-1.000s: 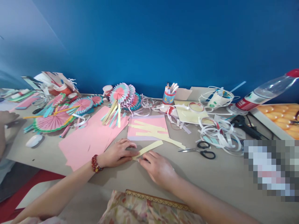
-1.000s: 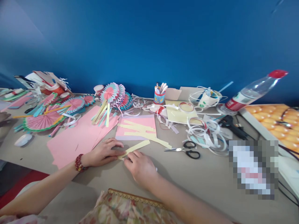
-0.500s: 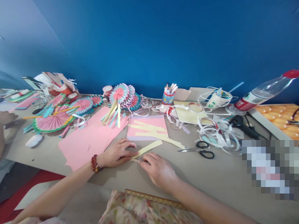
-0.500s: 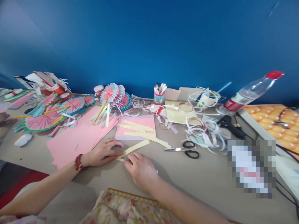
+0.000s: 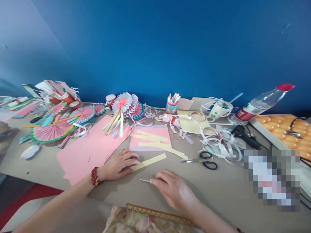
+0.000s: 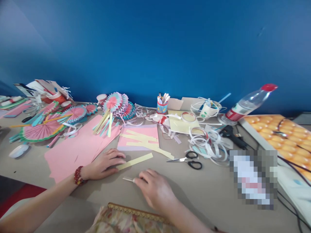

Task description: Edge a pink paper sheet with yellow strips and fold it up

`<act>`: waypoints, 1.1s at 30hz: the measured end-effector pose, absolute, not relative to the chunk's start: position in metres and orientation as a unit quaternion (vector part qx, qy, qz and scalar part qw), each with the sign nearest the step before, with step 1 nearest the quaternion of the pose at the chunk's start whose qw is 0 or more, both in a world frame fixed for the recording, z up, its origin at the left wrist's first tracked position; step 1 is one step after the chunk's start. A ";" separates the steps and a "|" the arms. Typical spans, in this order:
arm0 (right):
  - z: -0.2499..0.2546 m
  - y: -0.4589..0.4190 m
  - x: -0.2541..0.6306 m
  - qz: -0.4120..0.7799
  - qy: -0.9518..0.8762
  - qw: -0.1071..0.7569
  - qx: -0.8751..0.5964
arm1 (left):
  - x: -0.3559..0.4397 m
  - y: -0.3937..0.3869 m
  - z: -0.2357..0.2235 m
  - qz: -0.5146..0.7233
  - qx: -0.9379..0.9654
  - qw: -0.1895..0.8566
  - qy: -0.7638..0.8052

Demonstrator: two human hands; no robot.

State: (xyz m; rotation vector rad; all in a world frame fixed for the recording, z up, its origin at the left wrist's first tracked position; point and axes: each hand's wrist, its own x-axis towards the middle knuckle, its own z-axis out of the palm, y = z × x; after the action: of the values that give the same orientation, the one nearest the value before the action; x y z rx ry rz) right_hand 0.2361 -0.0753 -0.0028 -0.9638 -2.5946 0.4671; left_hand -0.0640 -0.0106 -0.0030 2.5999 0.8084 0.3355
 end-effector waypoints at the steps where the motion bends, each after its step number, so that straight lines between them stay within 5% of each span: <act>1: -0.002 -0.075 0.248 0.161 -0.900 0.185 -0.360 | -0.062 -0.013 -0.003 0.127 0.923 0.198 0.303; 10: -0.016 -0.089 0.333 0.041 -0.812 0.308 -0.494 | -0.029 -0.030 0.003 0.099 0.874 0.166 0.446; 23: -0.038 -0.087 0.343 -0.021 -0.820 0.329 -0.468 | -0.008 -0.041 0.005 0.145 0.865 0.170 0.450; 33: -0.038 -0.086 0.344 -0.022 -0.818 0.339 -0.463 | -0.001 0.082 0.030 0.162 0.862 0.105 0.468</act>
State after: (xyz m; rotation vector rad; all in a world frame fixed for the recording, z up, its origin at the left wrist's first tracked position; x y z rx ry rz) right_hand 0.3438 -0.0857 -0.0382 -1.2069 -2.1311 -0.0572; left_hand -0.0011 0.0822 0.0304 2.5414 1.3805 0.4763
